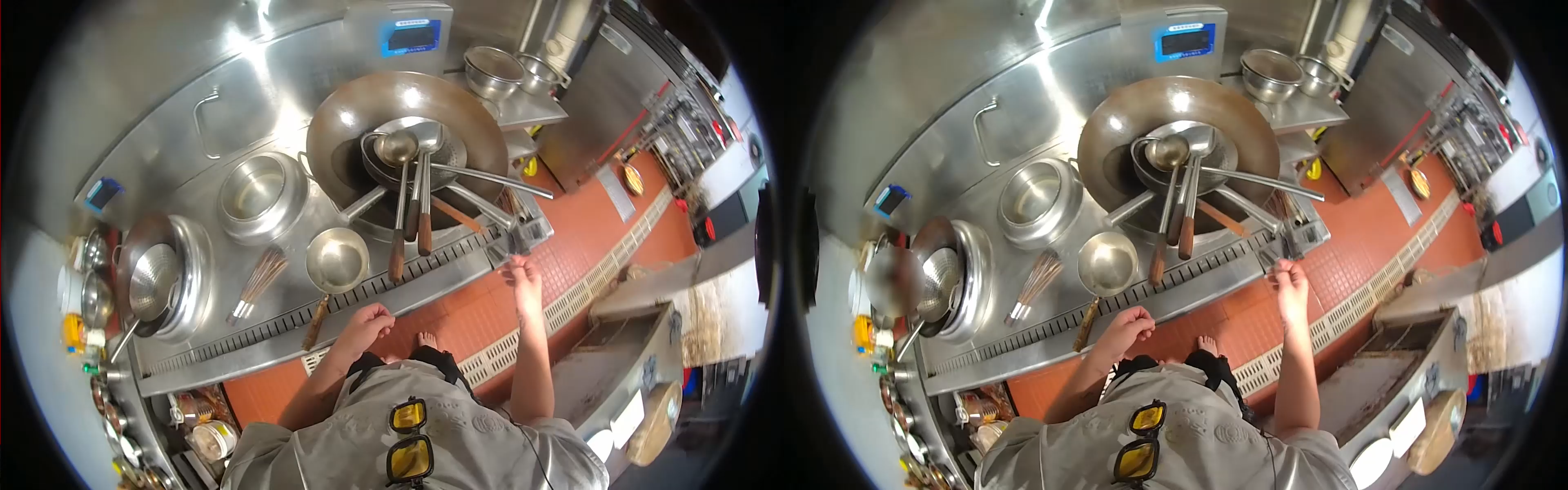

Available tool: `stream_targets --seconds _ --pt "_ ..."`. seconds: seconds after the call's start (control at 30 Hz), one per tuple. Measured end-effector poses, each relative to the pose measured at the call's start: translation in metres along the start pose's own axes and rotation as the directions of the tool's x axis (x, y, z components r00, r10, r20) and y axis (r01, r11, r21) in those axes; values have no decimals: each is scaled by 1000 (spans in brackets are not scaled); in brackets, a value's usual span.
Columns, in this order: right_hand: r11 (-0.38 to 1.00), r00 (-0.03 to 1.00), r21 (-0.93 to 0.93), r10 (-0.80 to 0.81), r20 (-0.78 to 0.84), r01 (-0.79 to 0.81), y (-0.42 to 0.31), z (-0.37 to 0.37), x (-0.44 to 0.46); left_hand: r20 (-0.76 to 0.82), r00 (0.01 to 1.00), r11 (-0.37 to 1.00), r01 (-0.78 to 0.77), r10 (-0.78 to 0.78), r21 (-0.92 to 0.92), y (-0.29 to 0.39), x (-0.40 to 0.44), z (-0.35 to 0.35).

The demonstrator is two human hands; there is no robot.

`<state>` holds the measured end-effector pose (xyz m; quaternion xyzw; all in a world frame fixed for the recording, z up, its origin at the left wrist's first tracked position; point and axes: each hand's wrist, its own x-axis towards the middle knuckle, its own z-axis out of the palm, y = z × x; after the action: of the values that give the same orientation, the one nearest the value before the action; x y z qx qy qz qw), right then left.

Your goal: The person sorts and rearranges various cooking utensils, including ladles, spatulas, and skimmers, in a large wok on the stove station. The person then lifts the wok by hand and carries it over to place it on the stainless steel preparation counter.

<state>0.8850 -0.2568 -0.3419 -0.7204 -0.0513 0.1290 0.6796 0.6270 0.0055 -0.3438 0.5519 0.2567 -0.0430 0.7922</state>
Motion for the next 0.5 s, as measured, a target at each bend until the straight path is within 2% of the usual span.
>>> stream_targets --seconds 0.1,0.17,0.27,0.4,0.5 --pt "996 996 62 -54 -66 58 -4 -16 67 -75 997 999 -10 7 -44 4 15 24" --pt "998 991 37 -44 -125 49 -17 -21 95 -92 995 999 -26 22 -41 9 21 40" --pt "992 973 107 -48 -227 73 -35 -20 126 -126 990 998 -65 64 -7 10 30 57" --pt "961 990 271 -5 -139 43 -45 -24 156 -179 980 996 -85 88 23 11 27 77" --pt "947 994 317 -25 -105 57 -39 -29 176 -220 972 997 -71 78 40 5 29 85"
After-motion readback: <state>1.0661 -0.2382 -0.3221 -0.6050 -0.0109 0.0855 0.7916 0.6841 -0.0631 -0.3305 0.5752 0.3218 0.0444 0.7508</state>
